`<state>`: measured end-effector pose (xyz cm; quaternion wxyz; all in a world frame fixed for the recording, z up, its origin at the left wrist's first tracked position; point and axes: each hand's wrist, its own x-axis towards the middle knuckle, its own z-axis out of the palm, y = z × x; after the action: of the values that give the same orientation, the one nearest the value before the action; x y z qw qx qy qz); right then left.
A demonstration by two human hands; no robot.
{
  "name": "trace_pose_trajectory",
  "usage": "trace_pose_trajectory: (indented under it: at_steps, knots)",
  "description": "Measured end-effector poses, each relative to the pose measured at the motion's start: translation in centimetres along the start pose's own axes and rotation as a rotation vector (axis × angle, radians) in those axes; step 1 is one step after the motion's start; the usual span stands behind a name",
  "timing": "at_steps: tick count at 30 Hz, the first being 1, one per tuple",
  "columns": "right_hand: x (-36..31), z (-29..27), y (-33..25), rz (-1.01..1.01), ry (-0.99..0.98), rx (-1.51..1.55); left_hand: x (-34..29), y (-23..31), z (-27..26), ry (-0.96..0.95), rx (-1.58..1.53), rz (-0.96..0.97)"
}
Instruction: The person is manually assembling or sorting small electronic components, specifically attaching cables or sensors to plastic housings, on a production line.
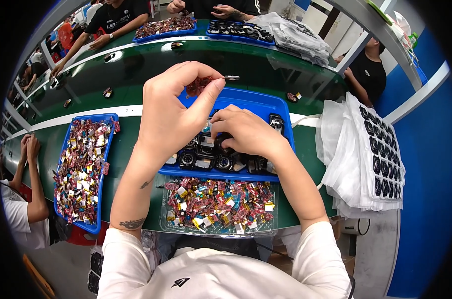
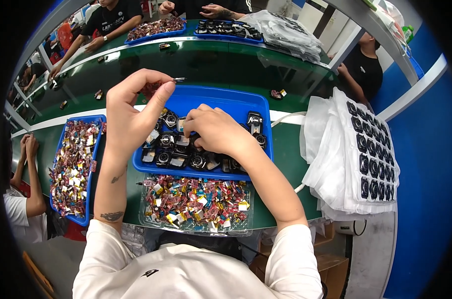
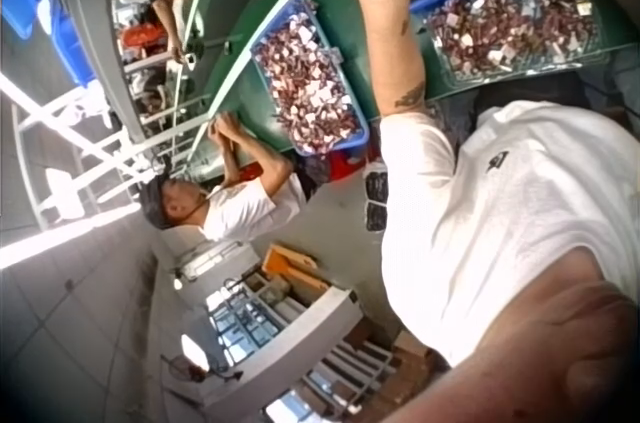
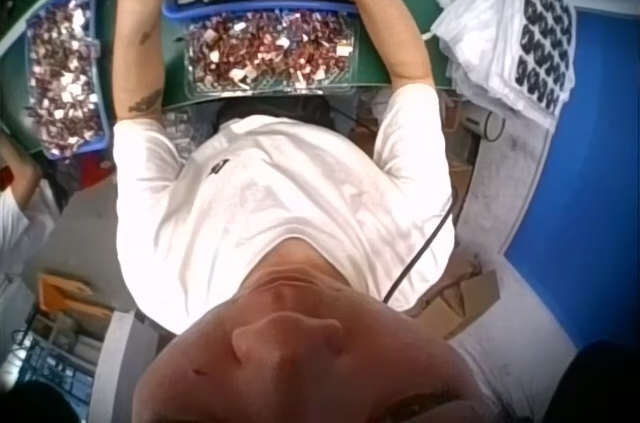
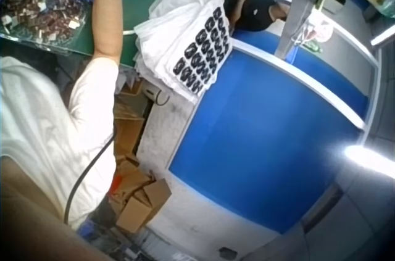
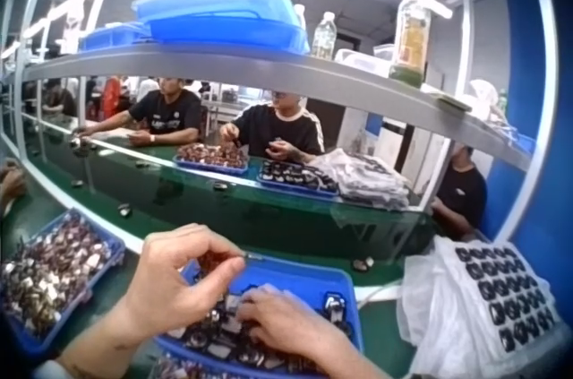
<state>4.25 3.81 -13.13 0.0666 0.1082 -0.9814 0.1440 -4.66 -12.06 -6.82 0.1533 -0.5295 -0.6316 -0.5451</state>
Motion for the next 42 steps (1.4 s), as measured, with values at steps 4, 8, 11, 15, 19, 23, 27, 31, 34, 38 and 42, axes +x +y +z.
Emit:
trace_pose_trajectory:
  at_steps: [4,8,11,15,19,23,27,31,34,38,42]
  knots:
    - [0.1,-1.4,0.3,0.052,0.086,0.188,-0.2,0.5,-0.4,-0.050,-0.199,-0.151]
    - [0.2,-2.4,1.2,0.054,0.350,0.944,-0.1,0.6,-0.5,-0.091,-0.364,-0.260]
    - [-0.3,-4.6,-0.9,0.217,0.364,1.182,-0.1,0.4,-0.6,-0.121,-0.334,-0.287]
    - [-0.4,-4.1,-0.1,0.181,0.416,1.173,-0.1,0.2,-0.2,-0.167,-0.297,-0.214]
    - [-0.1,-4.0,-0.7,0.049,0.502,1.145,-0.2,0.5,-0.2,-0.220,-0.200,-0.222]
    - [-0.2,-4.1,-0.9,0.132,0.514,1.172,-0.3,0.6,0.0,-0.191,-0.126,-0.221]
    - [-0.3,-4.3,-1.0,0.113,0.563,0.921,-0.1,1.0,0.3,-0.134,-0.112,-0.250]
    - [-0.4,-4.3,-1.8,0.221,0.590,1.124,-0.3,0.7,0.5,-0.107,-0.093,-0.253]
    - [-0.3,-4.3,-2.2,0.216,0.589,1.090,-0.3,0.6,0.4,-0.102,-0.069,-0.243]
    - [-0.1,-3.6,-1.9,0.165,0.668,0.936,-0.5,-0.6,1.0,0.003,-0.011,-0.141]
    - [0.0,-3.7,-2.6,0.214,0.667,1.016,-0.3,-0.4,0.7,-0.023,-0.202,-0.362]
